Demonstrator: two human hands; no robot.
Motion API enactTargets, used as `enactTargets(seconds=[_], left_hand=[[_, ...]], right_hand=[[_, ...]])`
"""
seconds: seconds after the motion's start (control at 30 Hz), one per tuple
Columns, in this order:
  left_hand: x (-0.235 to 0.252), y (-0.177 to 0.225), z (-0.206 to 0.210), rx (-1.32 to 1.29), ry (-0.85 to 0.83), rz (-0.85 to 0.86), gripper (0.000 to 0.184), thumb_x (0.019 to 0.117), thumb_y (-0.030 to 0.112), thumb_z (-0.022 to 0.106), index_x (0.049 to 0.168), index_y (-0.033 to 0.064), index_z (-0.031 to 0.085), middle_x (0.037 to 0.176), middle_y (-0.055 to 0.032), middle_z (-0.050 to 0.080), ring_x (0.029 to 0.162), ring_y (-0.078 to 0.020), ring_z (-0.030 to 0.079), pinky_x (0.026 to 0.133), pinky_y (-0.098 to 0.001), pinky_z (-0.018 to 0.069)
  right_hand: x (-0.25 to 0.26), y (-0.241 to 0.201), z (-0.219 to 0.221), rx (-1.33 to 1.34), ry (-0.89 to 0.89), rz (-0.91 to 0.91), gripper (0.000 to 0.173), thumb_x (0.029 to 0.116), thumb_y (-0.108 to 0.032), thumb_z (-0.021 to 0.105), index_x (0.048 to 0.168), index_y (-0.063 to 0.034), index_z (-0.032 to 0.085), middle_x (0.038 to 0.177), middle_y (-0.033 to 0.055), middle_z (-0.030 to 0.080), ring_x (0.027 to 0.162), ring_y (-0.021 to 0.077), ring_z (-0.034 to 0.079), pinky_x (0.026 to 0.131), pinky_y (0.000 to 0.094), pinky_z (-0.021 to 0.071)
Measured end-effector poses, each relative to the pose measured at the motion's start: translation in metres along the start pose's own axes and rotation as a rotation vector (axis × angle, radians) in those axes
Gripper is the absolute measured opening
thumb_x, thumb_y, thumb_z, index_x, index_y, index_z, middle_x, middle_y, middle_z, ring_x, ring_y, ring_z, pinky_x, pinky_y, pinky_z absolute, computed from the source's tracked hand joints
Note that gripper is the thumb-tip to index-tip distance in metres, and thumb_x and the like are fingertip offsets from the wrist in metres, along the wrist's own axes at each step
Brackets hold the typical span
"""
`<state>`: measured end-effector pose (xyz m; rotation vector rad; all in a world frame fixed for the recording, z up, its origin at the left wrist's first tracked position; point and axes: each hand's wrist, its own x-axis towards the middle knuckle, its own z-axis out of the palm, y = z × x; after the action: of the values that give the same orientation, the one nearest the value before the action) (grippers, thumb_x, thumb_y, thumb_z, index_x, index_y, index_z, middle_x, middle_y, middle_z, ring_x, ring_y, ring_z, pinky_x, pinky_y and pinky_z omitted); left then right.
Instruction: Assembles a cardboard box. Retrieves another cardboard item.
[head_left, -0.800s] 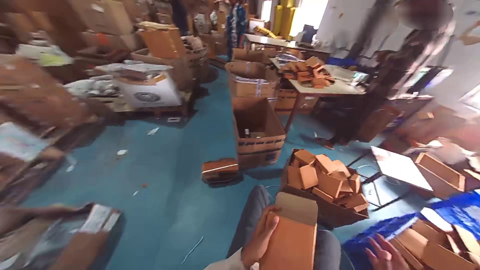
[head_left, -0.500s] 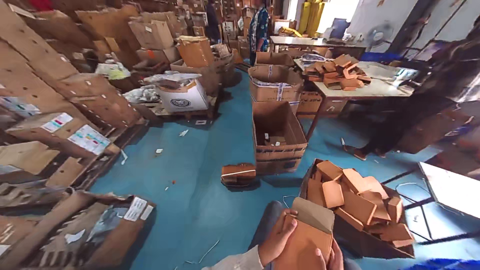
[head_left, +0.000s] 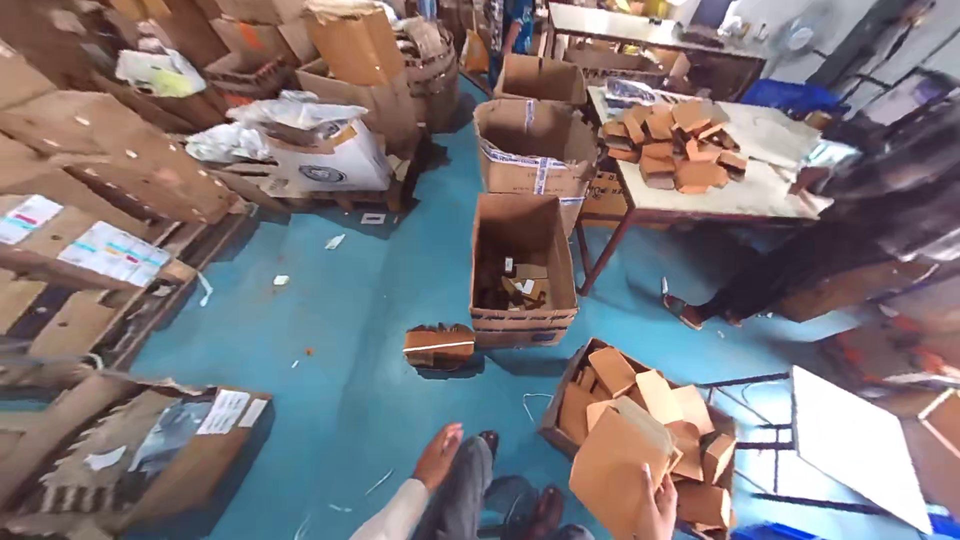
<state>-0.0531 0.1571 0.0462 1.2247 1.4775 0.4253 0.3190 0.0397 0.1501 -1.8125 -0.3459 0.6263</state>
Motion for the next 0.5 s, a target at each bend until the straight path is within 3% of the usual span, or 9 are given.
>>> enactTargets(seconds=[0.1,0.17,0.3,0.37,0.4,0.43,0.5], left_hand=[[-0.058,-0.063,-0.056,-0.137,0.155,-0.433,0.042,0.11,0.024,0.045,0.14,-0.0039,0.054,0.138,-0.0284,0.058,0.127,-0.0439,0.058,0.107,-0.059,0.0454],[-0.101,-0.059,-0.104,-0.342,0.381,-0.466,0.042,0.1102,0.024,0.043,0.14,-0.0051,0.052,0.134,-0.0288,0.06,0.119,-0.0448,0.061,0.097,-0.0608,0.0489],[-0.15,0.018,-0.227,-0.554,0.792,-0.214,0.049,0.11,0.029,0.039,0.142,-0.0085,0.048,0.13,-0.0287,0.061,0.112,-0.0334,0.065,0.097,-0.0474,0.0518],[-0.172,0.047,-0.277,-0.598,1.011,-0.061,0.052,0.1091,0.03,0.041,0.143,-0.009,0.044,0.133,-0.025,0.06,0.115,-0.0253,0.065,0.1,-0.0399,0.0529],[-0.186,0.069,-0.301,-0.587,1.106,0.044,0.055,0.1094,0.033,0.04,0.145,-0.0088,0.041,0.136,-0.0232,0.059,0.115,-0.0248,0.064,0.099,-0.0398,0.053],[-0.198,0.092,-0.331,-0.507,1.193,0.242,0.06,0.1091,0.04,0.039,0.143,-0.0098,0.04,0.134,-0.0195,0.061,0.112,-0.0216,0.066,0.096,-0.0382,0.055],[-0.233,0.154,-0.389,-0.307,1.238,0.758,0.079,0.101,0.062,0.043,0.14,-0.0068,0.04,0.136,-0.0141,0.061,0.115,-0.0208,0.065,0.096,-0.0385,0.0549]], right_hand=[[0.01,-0.037,0.01,-0.062,0.047,0.077,0.064,0.1019,-0.023,0.063,0.151,0.0054,0.034,0.139,0.0315,0.052,0.121,0.0355,0.058,0.102,0.0497,0.0484],[0.01,-0.065,0.033,-0.102,0.032,0.115,0.065,0.1023,-0.027,0.063,0.152,0.0044,0.035,0.139,0.0314,0.053,0.122,0.0377,0.057,0.103,0.0522,0.0477],[-0.003,-0.105,0.112,-0.261,-0.141,0.026,0.074,0.1015,-0.031,0.064,0.157,0.0013,0.027,0.148,0.0295,0.047,0.132,0.0386,0.052,0.108,0.0531,0.0454],[-0.01,-0.104,0.159,-0.406,-0.241,-0.092,0.078,0.101,-0.031,0.065,0.158,0.0039,0.023,0.151,0.0329,0.043,0.136,0.0424,0.049,0.112,0.054,0.0425],[-0.011,-0.091,0.182,-0.438,-0.253,-0.171,0.08,0.0994,-0.032,0.066,0.156,0.0067,0.026,0.147,0.0356,0.046,0.132,0.0444,0.052,0.108,0.0537,0.0456],[-0.014,-0.08,0.214,-0.424,-0.253,-0.228,0.079,0.0966,-0.03,0.069,0.152,0.0099,0.031,0.141,0.0369,0.049,0.127,0.0443,0.055,0.105,0.0508,0.0491],[-0.02,-0.108,0.268,-0.536,-0.422,-0.037,0.078,0.0978,-0.027,0.07,0.154,0.0068,0.027,0.149,0.0322,0.044,0.136,0.0393,0.049,0.112,0.0481,0.0427]])
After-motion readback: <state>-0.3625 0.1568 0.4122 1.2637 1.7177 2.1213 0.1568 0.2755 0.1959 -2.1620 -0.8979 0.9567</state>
